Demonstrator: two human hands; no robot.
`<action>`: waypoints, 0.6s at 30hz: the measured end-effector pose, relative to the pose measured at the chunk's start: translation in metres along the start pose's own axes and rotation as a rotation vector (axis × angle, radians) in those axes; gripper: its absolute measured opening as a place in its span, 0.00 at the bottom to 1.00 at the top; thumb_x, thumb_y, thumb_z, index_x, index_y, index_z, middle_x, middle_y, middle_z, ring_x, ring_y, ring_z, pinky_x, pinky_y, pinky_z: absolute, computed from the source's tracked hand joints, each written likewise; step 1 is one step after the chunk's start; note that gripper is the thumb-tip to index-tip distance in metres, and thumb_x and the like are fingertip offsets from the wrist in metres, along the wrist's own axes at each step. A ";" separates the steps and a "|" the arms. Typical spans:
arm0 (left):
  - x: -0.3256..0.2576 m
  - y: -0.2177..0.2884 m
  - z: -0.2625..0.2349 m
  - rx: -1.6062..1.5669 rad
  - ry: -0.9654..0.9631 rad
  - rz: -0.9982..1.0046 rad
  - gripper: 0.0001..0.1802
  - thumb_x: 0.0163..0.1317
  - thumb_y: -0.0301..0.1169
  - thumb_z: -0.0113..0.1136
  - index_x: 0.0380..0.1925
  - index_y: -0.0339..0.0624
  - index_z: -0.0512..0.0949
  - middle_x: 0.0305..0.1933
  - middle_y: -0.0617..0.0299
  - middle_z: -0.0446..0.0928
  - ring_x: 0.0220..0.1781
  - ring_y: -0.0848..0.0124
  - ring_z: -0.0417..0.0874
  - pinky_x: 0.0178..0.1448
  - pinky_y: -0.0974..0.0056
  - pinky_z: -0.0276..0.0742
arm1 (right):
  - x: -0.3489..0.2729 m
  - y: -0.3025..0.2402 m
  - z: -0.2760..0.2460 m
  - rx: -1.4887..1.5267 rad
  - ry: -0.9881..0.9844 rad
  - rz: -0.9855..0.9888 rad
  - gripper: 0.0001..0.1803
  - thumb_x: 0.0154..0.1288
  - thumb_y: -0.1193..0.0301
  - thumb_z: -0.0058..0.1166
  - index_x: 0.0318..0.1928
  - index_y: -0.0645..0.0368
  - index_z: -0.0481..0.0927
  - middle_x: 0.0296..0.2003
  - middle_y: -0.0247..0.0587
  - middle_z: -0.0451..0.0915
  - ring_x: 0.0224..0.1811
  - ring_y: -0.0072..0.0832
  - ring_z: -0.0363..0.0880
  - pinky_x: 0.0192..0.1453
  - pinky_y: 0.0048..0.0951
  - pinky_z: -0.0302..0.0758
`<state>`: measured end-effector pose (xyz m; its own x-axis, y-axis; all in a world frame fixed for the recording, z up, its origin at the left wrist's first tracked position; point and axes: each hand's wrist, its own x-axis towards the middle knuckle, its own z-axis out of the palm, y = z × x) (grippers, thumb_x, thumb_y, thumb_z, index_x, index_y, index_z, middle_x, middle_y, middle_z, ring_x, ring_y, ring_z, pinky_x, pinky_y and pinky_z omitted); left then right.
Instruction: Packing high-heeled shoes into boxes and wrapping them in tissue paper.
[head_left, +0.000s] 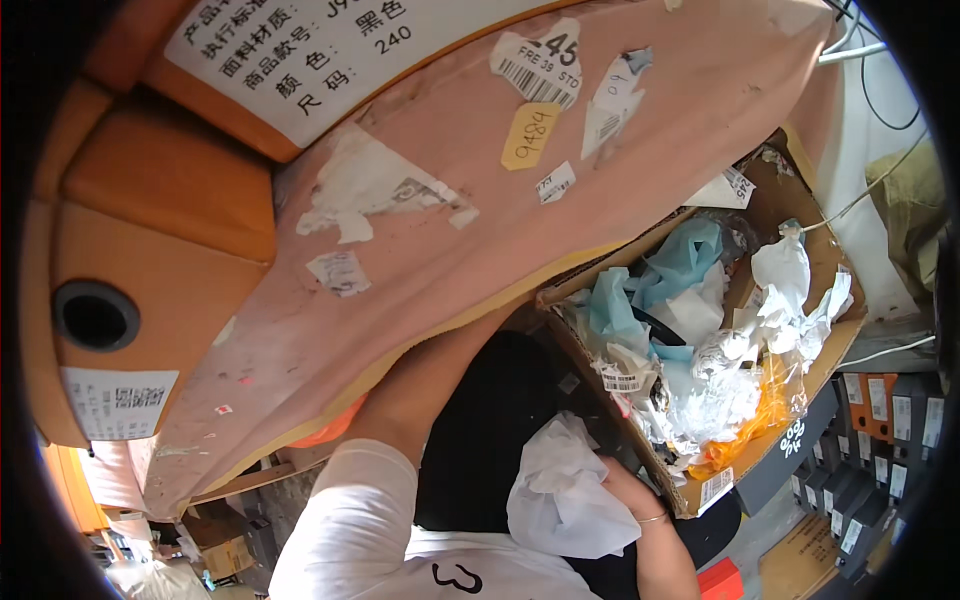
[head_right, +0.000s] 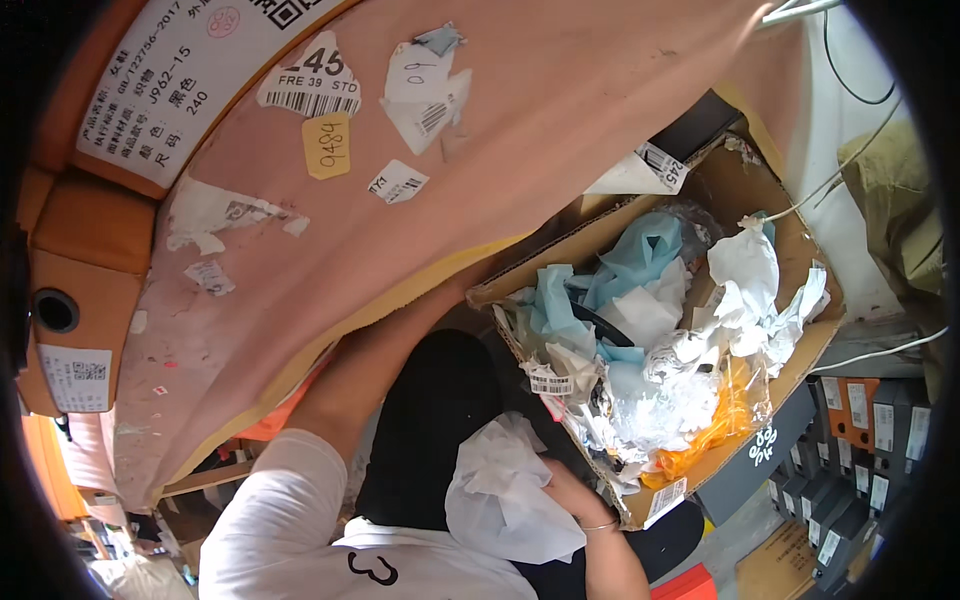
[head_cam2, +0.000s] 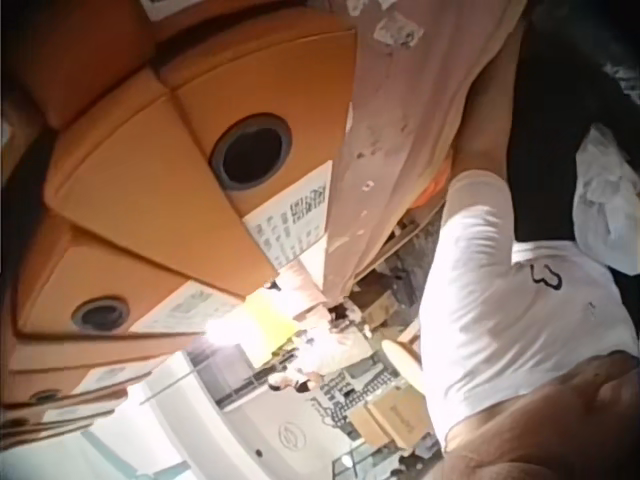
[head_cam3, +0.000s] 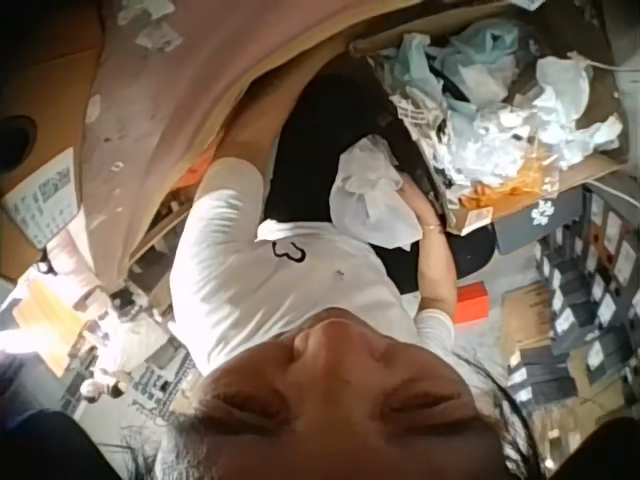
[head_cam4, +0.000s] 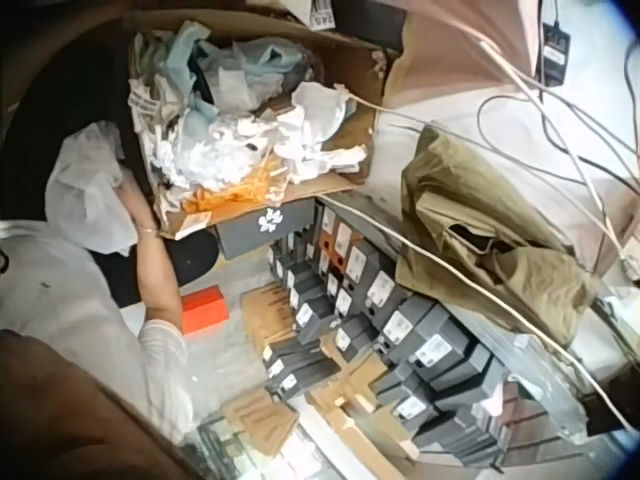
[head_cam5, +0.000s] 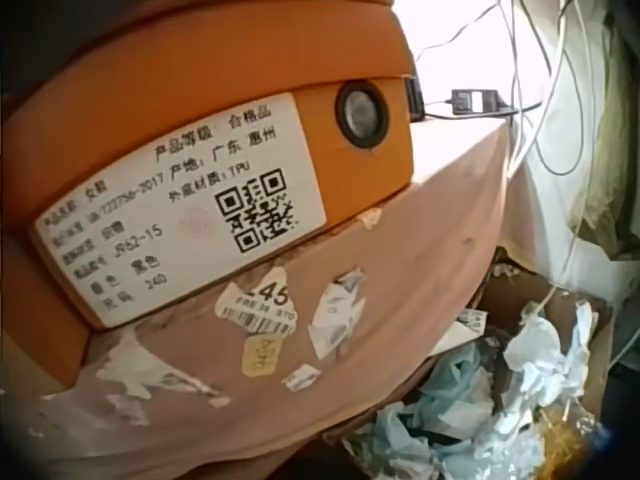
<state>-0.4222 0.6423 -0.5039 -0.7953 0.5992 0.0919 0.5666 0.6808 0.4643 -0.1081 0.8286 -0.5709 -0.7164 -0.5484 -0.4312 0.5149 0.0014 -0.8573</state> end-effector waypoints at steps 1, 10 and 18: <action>0.007 -0.002 0.009 0.040 -0.036 -0.005 0.22 0.67 0.38 0.55 0.57 0.38 0.72 0.58 0.53 0.74 0.60 0.64 0.74 0.60 0.60 0.72 | 0.000 -0.002 -0.001 -0.040 -0.021 -0.004 0.20 0.61 0.68 0.57 0.51 0.65 0.77 0.45 0.44 0.82 0.47 0.24 0.77 0.53 0.31 0.73; -0.023 -0.033 0.003 -0.098 0.381 -0.208 0.24 0.67 0.41 0.55 0.56 0.36 0.73 0.57 0.53 0.75 0.60 0.63 0.75 0.60 0.60 0.72 | -0.001 -0.011 -0.006 -0.079 0.044 0.058 0.20 0.58 0.70 0.58 0.51 0.63 0.78 0.48 0.43 0.82 0.49 0.27 0.78 0.57 0.32 0.72; -0.105 -0.082 -0.003 -0.892 0.511 -0.801 0.26 0.67 0.44 0.55 0.55 0.35 0.73 0.56 0.53 0.75 0.60 0.63 0.75 0.61 0.60 0.72 | 0.002 -0.008 -0.016 -0.262 -0.019 -0.022 0.19 0.59 0.70 0.58 0.51 0.63 0.78 0.47 0.42 0.82 0.48 0.26 0.78 0.56 0.31 0.72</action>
<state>-0.3855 0.5222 -0.5496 -0.9470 -0.2019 -0.2500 -0.2807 0.1411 0.9494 -0.1212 0.8404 -0.5695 -0.7159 -0.5661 -0.4087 0.3581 0.2047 -0.9109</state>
